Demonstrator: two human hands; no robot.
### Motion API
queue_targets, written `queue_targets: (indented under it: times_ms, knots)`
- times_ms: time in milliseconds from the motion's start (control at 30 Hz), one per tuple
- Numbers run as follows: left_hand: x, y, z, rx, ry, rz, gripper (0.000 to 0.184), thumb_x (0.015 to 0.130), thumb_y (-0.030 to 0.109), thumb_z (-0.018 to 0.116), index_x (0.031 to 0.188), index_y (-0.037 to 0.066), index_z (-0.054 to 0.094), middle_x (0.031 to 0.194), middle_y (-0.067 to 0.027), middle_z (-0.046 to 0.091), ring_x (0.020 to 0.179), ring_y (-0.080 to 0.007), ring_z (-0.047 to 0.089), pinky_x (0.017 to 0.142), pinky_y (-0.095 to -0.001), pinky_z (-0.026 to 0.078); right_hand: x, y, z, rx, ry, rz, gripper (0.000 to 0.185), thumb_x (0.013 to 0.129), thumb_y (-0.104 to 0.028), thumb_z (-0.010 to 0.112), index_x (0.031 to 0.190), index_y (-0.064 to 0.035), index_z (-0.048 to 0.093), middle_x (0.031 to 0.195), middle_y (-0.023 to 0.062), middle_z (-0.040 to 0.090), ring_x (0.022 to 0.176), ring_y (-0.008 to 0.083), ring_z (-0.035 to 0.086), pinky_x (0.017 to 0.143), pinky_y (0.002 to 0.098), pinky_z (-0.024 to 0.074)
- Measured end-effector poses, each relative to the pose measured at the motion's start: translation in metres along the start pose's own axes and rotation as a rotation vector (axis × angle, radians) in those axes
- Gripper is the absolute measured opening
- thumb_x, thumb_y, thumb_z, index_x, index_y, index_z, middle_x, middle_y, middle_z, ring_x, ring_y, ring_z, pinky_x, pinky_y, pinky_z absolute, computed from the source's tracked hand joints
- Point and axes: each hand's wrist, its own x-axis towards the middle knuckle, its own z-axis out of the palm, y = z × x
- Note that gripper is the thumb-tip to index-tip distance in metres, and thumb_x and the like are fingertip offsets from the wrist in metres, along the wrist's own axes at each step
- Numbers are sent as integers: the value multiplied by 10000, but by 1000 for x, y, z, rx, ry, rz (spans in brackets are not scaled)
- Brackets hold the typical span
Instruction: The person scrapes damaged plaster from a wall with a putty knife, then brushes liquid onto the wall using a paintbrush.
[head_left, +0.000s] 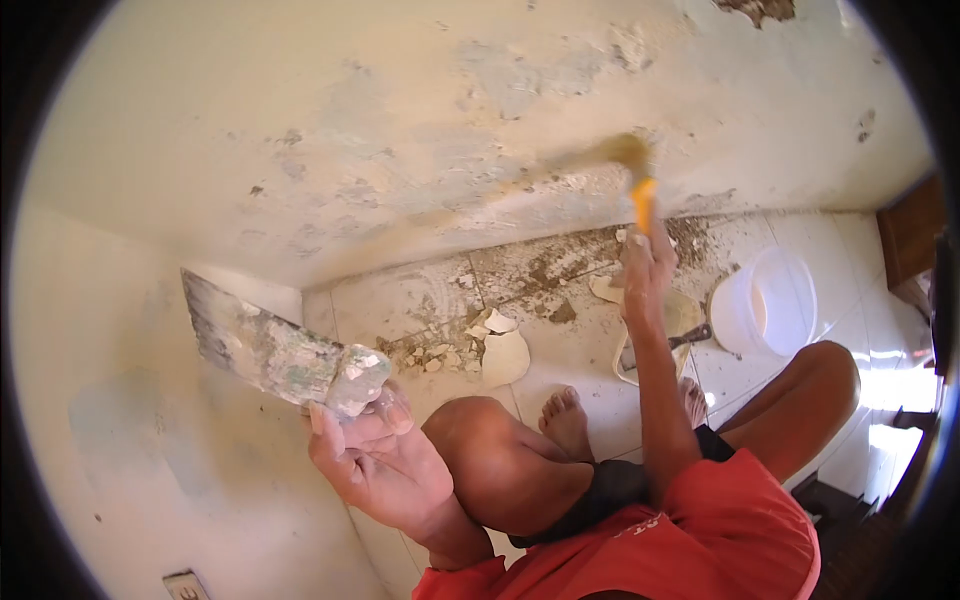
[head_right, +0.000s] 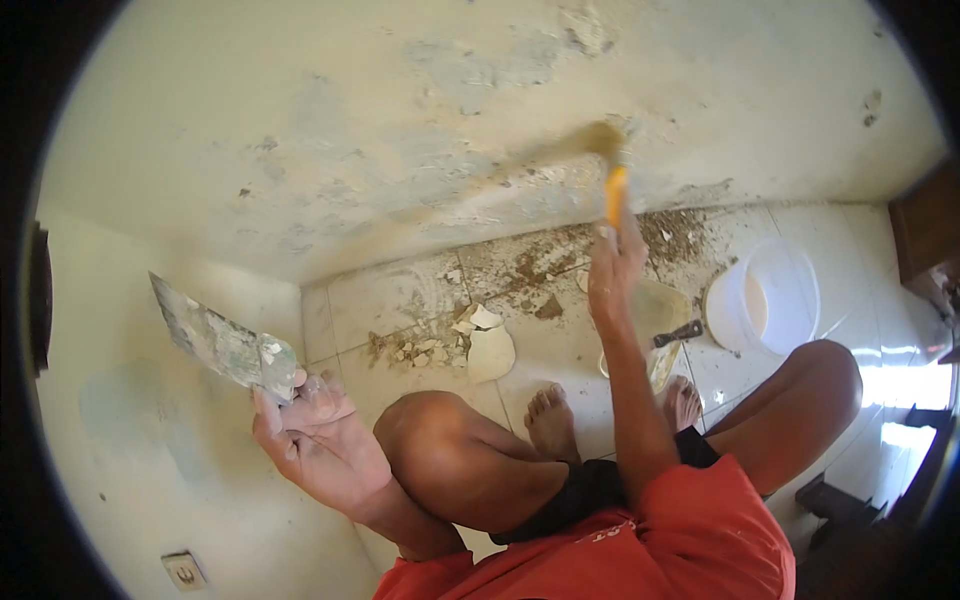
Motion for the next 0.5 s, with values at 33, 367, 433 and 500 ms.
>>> queue_targets:
  times_ms: [33,367,433,500]
  knots:
    - [1,0,0,-26,55,4,257,976,234,502,969,-8,589,908,-97,581,688,-143,470,623,-289,381,-2,-5,9,-35,104,-15,551,931,-157,477,1448,-10,354,705,-1,508,539,80,411,460,264,412]
    - [11,-8,7,61,60,35,262,980,236,495,949,-9,585,923,-113,585,675,-146,465,606,-299,372,-27,-67,186,-2,-471,132,700,915,-90,501,1512,-33,140,1210,245,581,925,350,634,809,471,506]
    - [11,-4,9,19,76,10,263,983,237,488,934,-5,578,907,-110,589,671,-141,461,609,-299,369,-27,-40,198,-9,-371,-285,655,924,-136,514,1502,-54,218,1020,143,583,733,225,513,642,366,457]
    - [14,0,5,17,73,23,263,983,236,483,929,-4,575,902,-110,590,669,-141,463,612,-300,369,-18,-43,178,149,-435,-264,596,932,-206,523,1478,-74,324,806,18,576,539,71,390,468,235,397]
